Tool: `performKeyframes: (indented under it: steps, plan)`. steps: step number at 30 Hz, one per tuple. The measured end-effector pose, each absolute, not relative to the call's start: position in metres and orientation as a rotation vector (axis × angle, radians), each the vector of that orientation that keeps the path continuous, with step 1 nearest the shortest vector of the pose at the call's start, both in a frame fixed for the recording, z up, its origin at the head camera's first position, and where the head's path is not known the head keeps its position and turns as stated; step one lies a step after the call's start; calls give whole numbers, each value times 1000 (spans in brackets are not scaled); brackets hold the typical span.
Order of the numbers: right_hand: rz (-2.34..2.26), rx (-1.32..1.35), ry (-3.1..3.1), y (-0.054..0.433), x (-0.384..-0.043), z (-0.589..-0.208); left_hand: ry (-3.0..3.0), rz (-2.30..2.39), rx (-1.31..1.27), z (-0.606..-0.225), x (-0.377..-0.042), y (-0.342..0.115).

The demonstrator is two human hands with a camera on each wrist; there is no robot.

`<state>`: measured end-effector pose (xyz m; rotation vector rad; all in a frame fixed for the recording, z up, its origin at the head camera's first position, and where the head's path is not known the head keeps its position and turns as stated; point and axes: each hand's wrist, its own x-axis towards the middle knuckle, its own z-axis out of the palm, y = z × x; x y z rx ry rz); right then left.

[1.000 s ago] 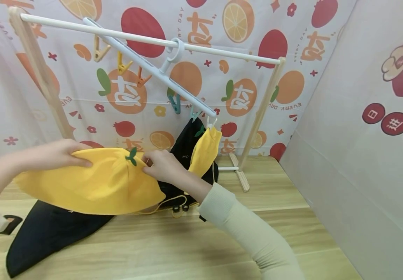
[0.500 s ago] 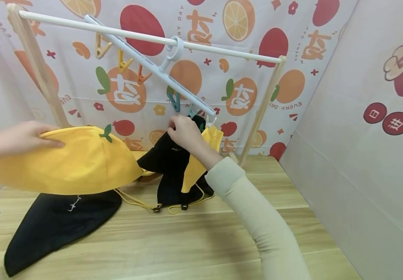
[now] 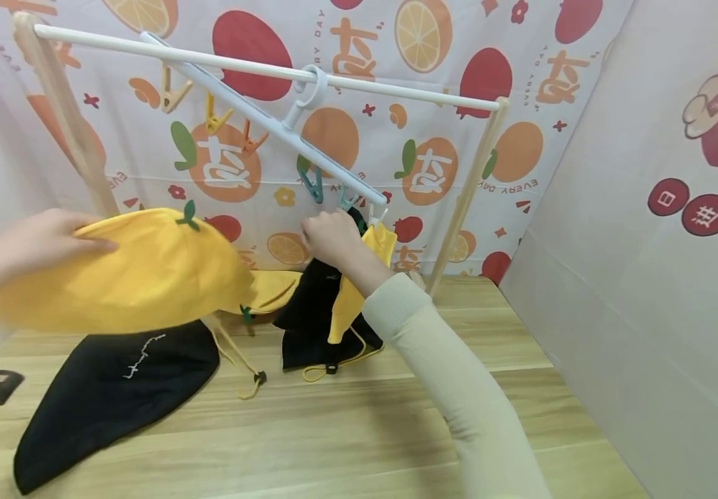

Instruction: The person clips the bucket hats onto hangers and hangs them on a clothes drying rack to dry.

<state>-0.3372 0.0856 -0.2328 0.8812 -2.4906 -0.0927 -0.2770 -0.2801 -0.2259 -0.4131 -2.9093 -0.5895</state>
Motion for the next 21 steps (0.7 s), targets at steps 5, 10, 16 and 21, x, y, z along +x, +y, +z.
performKeyframes:
  steps: [5,10,16,21]
  plan:
    - [-147,510,-2448,81,-343,-222,-2709,-803,-262,-236,-291,-232]
    - [-157,241,-2539,70,-353,-206,-2574,-1017,-158,-250,-302,-176]
    - [-161,130,-2653,55,-369,-195,-2472,-1211,-25,-260,-313,-133]
    - [-113,71,-2601,55,-378,-198,-2416,-1302,48,-269,-319,-105]
